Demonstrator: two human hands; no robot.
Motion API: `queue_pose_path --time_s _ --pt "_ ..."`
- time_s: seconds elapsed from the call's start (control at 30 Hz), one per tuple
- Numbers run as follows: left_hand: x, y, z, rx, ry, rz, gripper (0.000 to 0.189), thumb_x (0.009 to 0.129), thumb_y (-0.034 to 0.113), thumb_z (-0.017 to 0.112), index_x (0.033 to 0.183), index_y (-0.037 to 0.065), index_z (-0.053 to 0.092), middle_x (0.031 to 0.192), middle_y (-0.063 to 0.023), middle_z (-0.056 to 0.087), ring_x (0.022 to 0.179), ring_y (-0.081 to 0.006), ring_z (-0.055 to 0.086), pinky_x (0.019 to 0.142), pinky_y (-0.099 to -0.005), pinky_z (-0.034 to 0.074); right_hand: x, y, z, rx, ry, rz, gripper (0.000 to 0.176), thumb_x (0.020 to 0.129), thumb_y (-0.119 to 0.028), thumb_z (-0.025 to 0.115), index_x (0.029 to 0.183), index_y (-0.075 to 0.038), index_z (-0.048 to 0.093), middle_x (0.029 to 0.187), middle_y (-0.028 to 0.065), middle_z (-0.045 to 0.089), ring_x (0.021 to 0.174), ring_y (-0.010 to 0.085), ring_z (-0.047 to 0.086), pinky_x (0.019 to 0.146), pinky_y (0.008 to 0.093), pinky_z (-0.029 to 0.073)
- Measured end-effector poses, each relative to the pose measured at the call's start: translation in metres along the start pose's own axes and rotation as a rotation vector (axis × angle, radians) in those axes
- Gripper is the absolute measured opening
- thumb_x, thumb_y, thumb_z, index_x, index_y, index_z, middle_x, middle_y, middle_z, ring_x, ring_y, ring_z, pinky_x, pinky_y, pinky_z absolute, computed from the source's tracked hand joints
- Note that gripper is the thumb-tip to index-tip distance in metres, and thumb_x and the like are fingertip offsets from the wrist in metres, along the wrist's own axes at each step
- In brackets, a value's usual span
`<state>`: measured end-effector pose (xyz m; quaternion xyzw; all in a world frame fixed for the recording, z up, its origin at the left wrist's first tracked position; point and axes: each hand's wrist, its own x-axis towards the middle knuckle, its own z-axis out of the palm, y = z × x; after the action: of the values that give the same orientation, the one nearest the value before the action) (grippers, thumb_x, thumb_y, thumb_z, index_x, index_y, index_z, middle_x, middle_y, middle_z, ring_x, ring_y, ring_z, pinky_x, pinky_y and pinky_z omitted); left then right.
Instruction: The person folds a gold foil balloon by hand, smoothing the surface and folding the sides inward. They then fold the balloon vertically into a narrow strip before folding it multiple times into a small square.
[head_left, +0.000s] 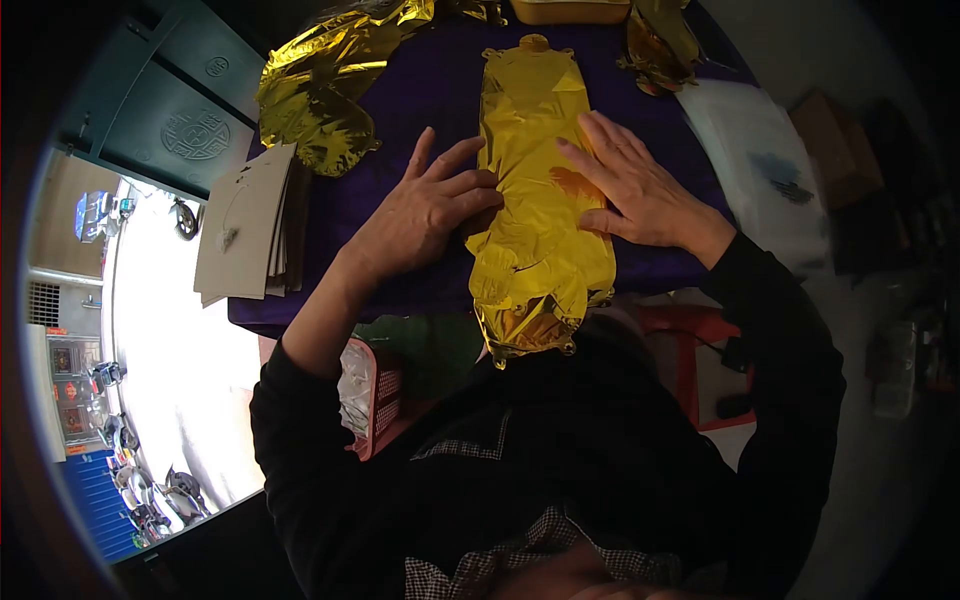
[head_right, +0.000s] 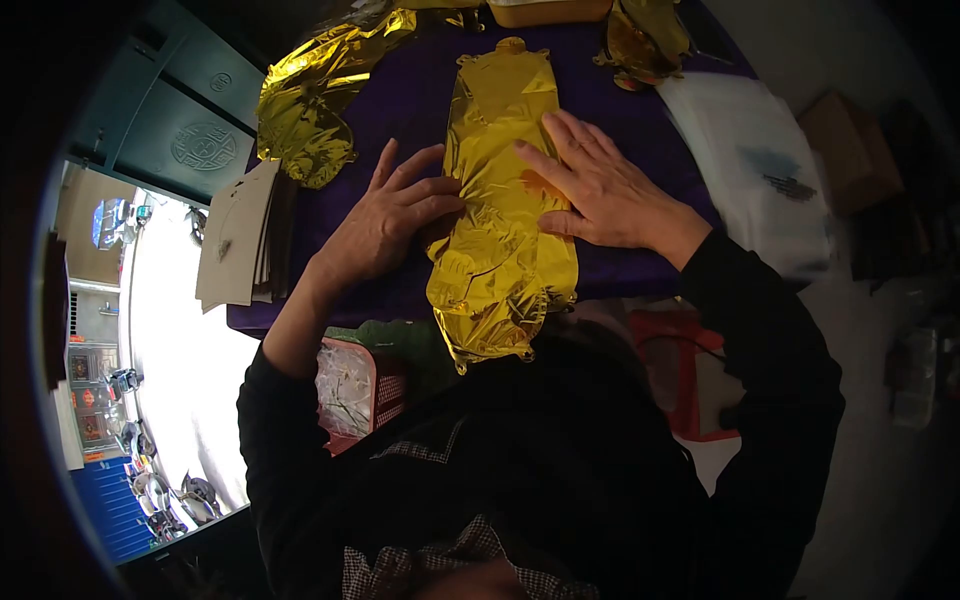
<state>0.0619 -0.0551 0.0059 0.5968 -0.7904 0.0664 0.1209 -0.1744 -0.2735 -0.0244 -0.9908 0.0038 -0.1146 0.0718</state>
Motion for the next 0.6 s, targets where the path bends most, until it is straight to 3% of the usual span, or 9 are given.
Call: queue_pose_path --time_s 0.07,0.17,0.2,0.27,0.37,0.4,0.47,0.57,0.6 --pt "0.001 -0.001 0.003 -0.024 0.006 0.003 0.029 0.091 0.014 0.068 0.12 0.013 0.067 0.125 -0.0016 0.064 0.144 -0.0295 0.042 0.123 -0.0615 0.022 -0.008 0.005 -0.006 0.011 0.087 -0.015 0.077 0.097 -0.035 0.061 0.159 -0.003 0.028 0.166 0.0246 0.018 0.155 0.0398 0.015 0.125 0.0505 0.016" --pt "-0.001 -0.003 0.009 -0.099 0.021 0.002 0.028 0.091 0.014 0.068 0.119 0.011 0.067 0.124 -0.0034 0.064 0.14 -0.0291 0.047 0.123 -0.0584 0.024 -0.026 -0.007 -0.031 0.072 0.009 -0.001 0.078 0.092 -0.023 0.062 0.157 0.001 0.026 0.165 0.0264 0.02 0.155 0.0391 0.015 0.126 0.0503 0.015" --pt "-0.001 -0.004 0.01 -0.118 0.027 0.005 0.027 0.091 0.014 0.068 0.118 0.011 0.067 0.123 -0.0037 0.065 0.137 -0.0278 0.049 0.123 -0.0573 0.025 -0.034 -0.01 -0.035 0.102 -0.017 -0.039 0.085 0.079 -0.012 0.063 0.155 0.004 0.027 0.165 0.0262 0.02 0.156 0.0376 0.014 0.127 0.0498 0.015" --pt "0.0 -0.004 0.01 -0.137 0.035 0.009 0.027 0.091 0.013 0.068 0.118 0.01 0.066 0.122 -0.004 0.065 0.135 -0.0266 0.052 0.122 -0.0563 0.026 -0.044 -0.028 -0.046 0.146 -0.135 -0.047 0.087 0.075 -0.008 0.061 0.155 0.005 0.028 0.164 0.0265 0.021 0.156 0.0374 0.014 0.127 0.0493 0.015" --pt "0.002 -0.001 0.006 -0.107 0.035 0.013 0.026 0.091 0.014 0.069 0.116 0.011 0.067 0.12 -0.0034 0.065 0.131 -0.0232 0.056 0.122 -0.0588 0.025 -0.049 -0.051 -0.037 0.098 -0.09 -0.11 0.103 0.065 -0.022 0.086 0.151 0.003 0.036 0.162 0.0278 0.025 0.153 0.0405 0.023 0.124 0.0523 0.022" --pt "0.002 0.0 0.005 -0.076 0.031 0.01 0.026 0.091 0.014 0.069 0.116 0.011 0.067 0.12 -0.0031 0.065 0.131 -0.0225 0.056 0.121 -0.0606 0.024 -0.047 -0.057 -0.03 0.037 -0.053 -0.138 0.114 0.055 -0.03 0.093 0.15 0.003 0.039 0.161 0.0265 0.028 0.152 0.0399 0.027 0.123 0.0523 0.025" --pt "0.003 0.001 0.004 -0.039 0.028 0.009 0.026 0.091 0.015 0.07 0.116 0.011 0.067 0.12 -0.0027 0.065 0.131 -0.0218 0.056 0.121 -0.0625 0.023 -0.044 -0.065 -0.016 0.009 0.011 -0.171 0.114 0.053 -0.03 0.094 0.149 0.0 0.04 0.161 0.026 0.028 0.151 0.0396 0.029 0.123 0.0519 0.026" --pt "0.002 0.0 0.005 -0.021 0.018 0.007 0.026 0.09 0.016 0.071 0.116 0.012 0.067 0.12 -0.0024 0.065 0.13 -0.0212 0.056 0.12 -0.0655 0.021 -0.036 -0.075 0.011 -0.179 0.192 -0.254 0.071 0.074 -0.021 0.081 0.139 -0.006 0.057 0.15 0.025 0.046 0.142 0.0394 0.043 0.119 0.05 0.035" --pt "0.002 0.001 0.005 -0.024 0.022 0.001 0.026 0.09 0.016 0.071 0.116 0.012 0.067 0.12 -0.0021 0.065 0.13 -0.0211 0.056 0.12 -0.0656 0.021 -0.032 -0.083 0.01 -0.103 0.25 -0.241 0.046 0.085 -0.015 0.071 0.13 -0.005 0.064 0.138 0.0234 0.059 0.135 0.0379 0.053 0.115 0.0487 0.04"
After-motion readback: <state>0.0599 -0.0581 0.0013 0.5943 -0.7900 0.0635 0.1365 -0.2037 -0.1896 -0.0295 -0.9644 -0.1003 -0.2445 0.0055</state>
